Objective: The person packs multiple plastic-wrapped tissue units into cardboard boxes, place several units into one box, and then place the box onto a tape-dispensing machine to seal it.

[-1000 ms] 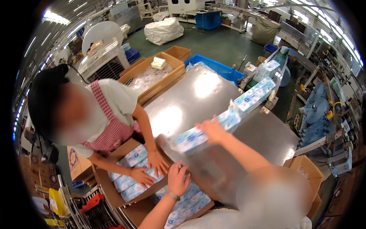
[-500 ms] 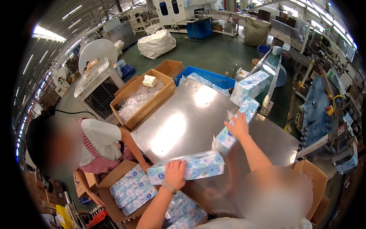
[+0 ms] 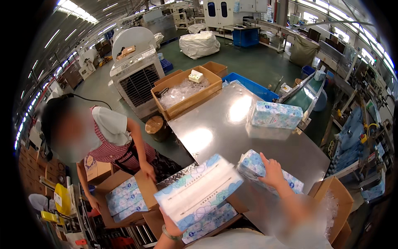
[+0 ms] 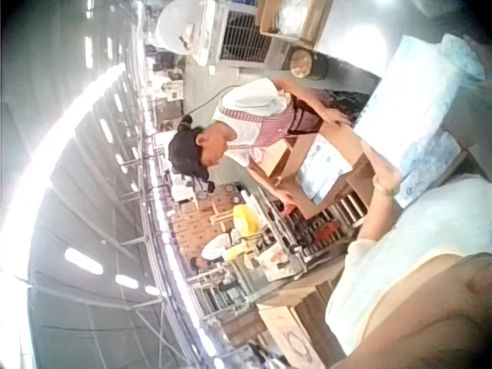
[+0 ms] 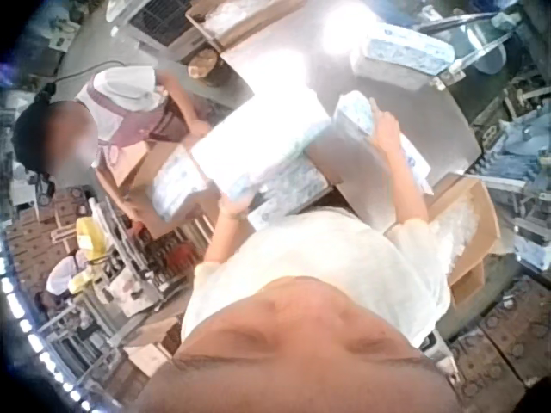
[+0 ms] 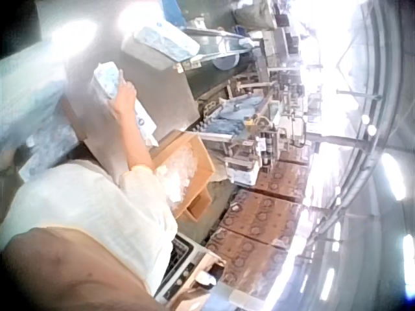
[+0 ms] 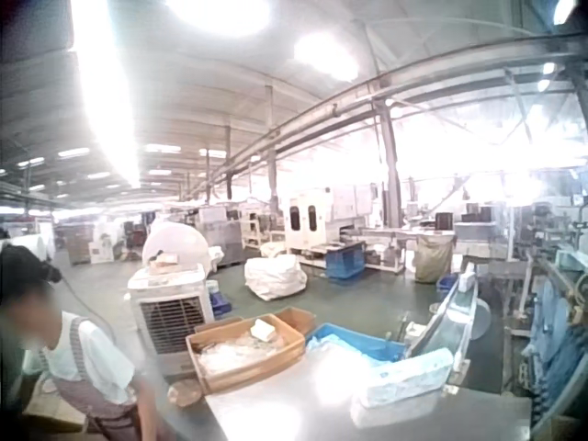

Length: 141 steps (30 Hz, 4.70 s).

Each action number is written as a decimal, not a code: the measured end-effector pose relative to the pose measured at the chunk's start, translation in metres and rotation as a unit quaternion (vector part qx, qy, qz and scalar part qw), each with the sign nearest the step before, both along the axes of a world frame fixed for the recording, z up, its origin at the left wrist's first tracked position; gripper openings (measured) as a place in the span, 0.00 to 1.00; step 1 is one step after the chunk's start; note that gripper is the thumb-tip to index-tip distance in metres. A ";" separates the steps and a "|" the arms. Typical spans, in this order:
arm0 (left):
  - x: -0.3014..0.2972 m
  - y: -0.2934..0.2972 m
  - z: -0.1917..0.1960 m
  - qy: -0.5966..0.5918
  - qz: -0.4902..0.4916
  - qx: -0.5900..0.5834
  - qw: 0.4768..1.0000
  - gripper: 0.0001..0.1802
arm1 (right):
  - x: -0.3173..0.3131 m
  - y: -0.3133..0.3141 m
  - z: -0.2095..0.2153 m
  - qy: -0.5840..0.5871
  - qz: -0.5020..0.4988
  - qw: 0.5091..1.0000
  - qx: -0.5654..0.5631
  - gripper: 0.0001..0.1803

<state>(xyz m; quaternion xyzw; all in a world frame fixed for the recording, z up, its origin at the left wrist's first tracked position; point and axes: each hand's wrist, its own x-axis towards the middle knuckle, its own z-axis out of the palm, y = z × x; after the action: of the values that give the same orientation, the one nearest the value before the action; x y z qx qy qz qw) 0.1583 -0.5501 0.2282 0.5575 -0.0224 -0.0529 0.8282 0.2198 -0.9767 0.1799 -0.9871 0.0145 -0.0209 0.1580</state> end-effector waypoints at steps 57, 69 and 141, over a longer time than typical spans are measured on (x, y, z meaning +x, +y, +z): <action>-0.113 0.117 -0.097 -0.049 0.177 0.758 0.625 0.36 | 0.010 0.225 -0.023 -0.138 0.335 0.920 0.147 0.32; -0.136 0.245 -0.156 0.242 0.105 0.570 0.778 0.22 | -0.017 0.225 -0.097 0.212 0.117 0.964 0.107 0.26; -0.341 0.484 -0.020 0.042 0.483 0.745 0.458 0.20 | -0.086 0.861 -0.227 0.562 0.215 0.715 0.357 0.33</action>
<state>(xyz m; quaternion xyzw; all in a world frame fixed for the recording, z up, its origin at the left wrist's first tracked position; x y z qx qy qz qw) -0.1829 -0.0660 0.2084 0.8809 0.3331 0.3361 -0.0093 0.1340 -0.1156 -0.0468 -0.6641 -0.1052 0.5787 0.4616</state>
